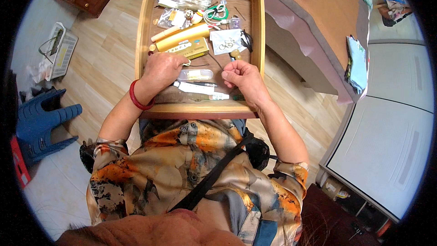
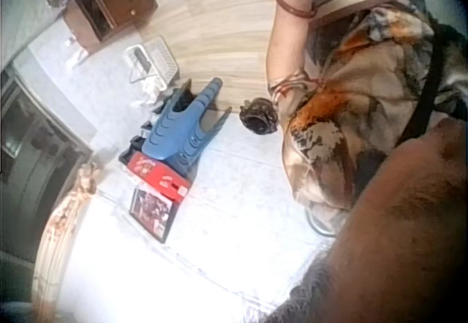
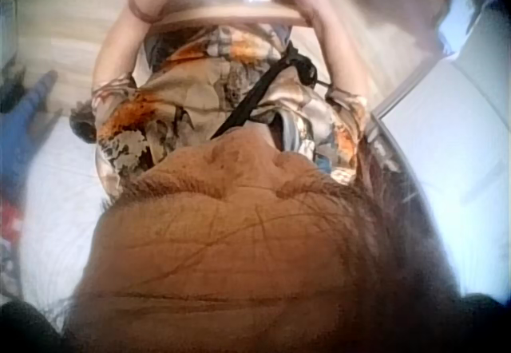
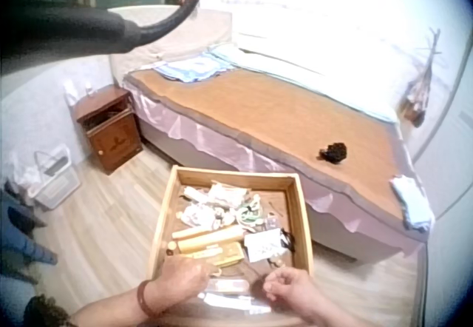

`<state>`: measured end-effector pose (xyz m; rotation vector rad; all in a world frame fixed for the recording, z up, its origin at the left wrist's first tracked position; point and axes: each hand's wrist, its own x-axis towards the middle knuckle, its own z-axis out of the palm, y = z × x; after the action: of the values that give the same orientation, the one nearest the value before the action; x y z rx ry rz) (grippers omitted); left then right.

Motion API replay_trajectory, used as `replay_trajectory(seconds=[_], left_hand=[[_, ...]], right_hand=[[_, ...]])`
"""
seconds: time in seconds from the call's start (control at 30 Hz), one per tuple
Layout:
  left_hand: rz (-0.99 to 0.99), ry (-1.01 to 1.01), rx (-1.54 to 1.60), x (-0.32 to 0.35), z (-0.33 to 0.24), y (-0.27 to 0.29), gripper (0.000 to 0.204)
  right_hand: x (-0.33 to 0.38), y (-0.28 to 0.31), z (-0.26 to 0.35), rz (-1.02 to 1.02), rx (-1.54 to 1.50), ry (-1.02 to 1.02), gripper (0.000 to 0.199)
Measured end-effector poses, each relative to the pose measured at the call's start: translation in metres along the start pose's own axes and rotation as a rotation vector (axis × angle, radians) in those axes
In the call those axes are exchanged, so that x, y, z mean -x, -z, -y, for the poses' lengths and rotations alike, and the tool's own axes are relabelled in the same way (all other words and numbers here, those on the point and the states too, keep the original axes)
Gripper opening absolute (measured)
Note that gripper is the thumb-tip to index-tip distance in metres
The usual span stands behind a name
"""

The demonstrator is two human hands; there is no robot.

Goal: The person sorts various small objects within a wooden drawer, including a rubber band, a pen, and small containers, before closing the drawer and moving a chair.

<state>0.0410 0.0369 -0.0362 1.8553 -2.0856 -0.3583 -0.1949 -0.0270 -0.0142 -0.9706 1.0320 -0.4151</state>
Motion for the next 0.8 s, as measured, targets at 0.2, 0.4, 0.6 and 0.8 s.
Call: replay_trajectory(seconds=[0.2,0.4,0.6,0.8], left_hand=[[0.022,0.017,0.003,-0.0003,-0.0003,0.0015,0.017],[0.029,0.021,0.006,-0.0001,-0.0012,0.0028,0.018],[0.017,0.007,0.035,0.0006,0.0007,0.0010,0.017],[0.029,0.018,0.040,0.0006,0.0005,0.0012,0.017]], right_hand=[[0.0015,0.0005,-0.0037,0.004,0.089,0.073,0.007],[0.0031,0.0003,-0.0053,0.008,0.125,0.112,0.008],[0.0067,0.0008,-0.0015,-0.026,0.312,0.125,0.008],[0.0074,0.0032,-0.0065,-0.008,0.332,0.179,0.008]])
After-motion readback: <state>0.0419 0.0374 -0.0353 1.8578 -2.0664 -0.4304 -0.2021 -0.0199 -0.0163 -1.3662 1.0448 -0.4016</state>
